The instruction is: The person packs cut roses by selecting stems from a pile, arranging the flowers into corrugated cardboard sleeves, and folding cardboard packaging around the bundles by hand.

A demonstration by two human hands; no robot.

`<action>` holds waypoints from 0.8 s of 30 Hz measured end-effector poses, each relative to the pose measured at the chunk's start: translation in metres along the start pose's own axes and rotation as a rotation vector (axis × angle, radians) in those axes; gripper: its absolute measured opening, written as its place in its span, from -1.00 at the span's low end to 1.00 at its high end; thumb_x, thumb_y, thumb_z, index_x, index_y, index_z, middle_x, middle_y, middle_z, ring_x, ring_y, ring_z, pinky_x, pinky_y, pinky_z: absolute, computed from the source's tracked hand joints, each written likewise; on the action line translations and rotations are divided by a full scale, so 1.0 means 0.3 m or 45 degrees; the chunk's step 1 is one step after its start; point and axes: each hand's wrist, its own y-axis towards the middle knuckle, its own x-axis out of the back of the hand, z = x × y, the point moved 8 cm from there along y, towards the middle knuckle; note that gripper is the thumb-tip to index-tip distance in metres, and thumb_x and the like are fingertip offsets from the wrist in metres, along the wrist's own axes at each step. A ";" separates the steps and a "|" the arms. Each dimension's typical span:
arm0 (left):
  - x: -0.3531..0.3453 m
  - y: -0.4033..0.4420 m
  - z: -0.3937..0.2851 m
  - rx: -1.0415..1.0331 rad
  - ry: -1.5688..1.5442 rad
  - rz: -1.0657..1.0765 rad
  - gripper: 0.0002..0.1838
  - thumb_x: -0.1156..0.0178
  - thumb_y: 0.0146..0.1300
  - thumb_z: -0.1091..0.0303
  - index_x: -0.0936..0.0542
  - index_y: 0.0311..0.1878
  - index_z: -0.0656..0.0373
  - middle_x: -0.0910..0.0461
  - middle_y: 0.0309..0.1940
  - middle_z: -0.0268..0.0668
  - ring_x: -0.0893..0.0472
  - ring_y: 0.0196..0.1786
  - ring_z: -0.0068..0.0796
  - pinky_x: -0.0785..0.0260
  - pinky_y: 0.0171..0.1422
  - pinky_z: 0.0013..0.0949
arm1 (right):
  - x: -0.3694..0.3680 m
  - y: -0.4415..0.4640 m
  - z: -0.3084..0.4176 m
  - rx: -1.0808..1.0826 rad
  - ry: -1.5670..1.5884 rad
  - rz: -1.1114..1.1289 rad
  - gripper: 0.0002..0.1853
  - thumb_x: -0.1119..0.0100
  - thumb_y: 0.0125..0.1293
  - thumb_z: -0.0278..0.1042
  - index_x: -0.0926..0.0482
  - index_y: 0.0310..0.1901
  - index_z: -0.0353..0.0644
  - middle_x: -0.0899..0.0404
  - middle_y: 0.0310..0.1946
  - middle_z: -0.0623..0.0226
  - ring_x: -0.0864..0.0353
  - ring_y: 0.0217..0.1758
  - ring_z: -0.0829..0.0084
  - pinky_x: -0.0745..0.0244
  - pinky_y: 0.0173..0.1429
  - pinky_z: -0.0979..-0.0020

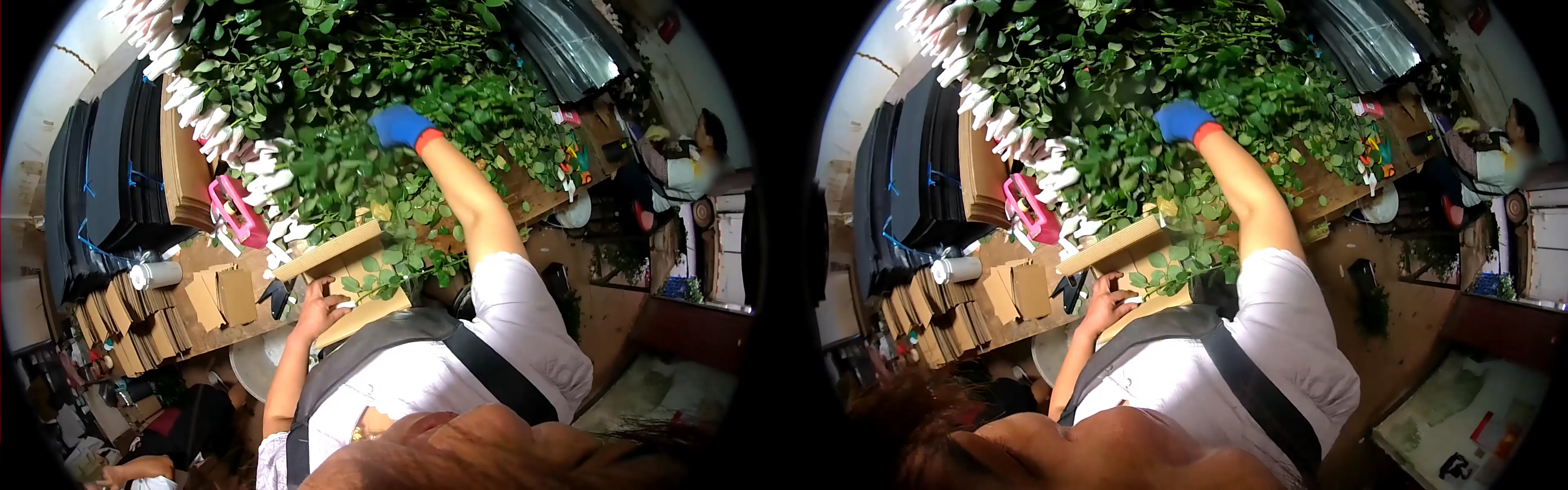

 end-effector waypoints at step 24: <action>0.008 0.002 -0.008 0.047 -0.040 0.031 -0.67 -0.50 0.04 0.19 -0.79 -0.08 -0.07 -0.39 0.30 -0.06 -0.33 0.33 0.07 -0.26 0.42 -0.06 | -0.019 0.234 -0.082 -0.390 -0.057 -0.388 -0.68 -0.19 0.24 -0.27 -0.70 0.04 0.04 -0.71 -0.05 0.15 -0.71 0.03 0.17 -0.53 0.16 0.17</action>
